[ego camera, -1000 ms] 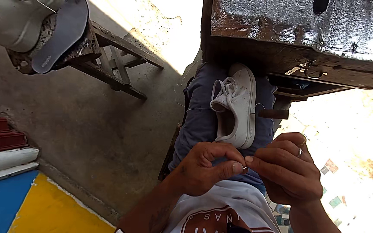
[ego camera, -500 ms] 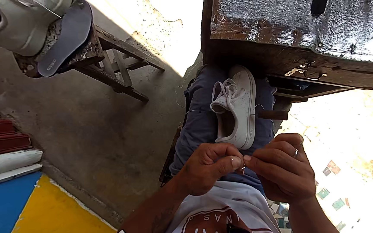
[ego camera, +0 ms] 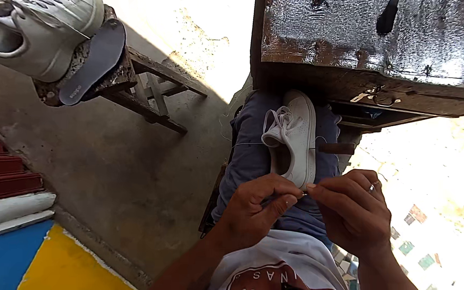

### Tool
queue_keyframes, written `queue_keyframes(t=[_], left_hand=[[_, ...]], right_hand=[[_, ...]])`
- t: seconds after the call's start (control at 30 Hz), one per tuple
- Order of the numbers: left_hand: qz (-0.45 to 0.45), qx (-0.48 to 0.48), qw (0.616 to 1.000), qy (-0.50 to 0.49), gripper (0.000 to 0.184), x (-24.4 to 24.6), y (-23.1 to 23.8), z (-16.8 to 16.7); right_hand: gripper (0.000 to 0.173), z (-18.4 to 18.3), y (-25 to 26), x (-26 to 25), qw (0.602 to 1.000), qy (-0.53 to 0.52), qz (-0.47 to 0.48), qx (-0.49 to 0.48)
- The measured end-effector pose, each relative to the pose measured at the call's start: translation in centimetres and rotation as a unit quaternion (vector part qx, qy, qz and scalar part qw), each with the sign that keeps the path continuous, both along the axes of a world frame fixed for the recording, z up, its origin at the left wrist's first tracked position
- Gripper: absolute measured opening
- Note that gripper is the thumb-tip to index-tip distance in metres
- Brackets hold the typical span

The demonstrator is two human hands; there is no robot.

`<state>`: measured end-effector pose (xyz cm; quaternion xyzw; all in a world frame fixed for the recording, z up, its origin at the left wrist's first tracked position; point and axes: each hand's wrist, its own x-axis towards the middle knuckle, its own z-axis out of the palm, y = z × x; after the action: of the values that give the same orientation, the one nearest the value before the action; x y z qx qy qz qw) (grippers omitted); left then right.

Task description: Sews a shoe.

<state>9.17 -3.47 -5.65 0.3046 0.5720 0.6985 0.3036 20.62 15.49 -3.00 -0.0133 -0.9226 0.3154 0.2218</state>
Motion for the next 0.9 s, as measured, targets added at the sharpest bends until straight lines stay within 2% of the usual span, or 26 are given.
queue_keyframes(t=[0.13, 0.33, 0.9], left_hand=[[-0.003, 0.024, 0.997, -0.071, 0.011, -0.04, -0.19, -0.34], [-0.009, 0.030, 0.993, -0.115, 0.017, -0.19, -0.51, -0.02], [-0.029, 0.017, 0.990, -0.133, 0.014, -0.76, -0.43, 0.09]], right_hand=[[0.018, -0.22, -0.46, 0.07, 0.999, -0.006, 0.020, -0.029], [0.018, -0.29, -0.60, 0.10, 0.998, -0.016, 0.040, -0.055], [0.018, -0.34, -0.60, -0.36, 0.997, -0.029, 0.041, -0.067]])
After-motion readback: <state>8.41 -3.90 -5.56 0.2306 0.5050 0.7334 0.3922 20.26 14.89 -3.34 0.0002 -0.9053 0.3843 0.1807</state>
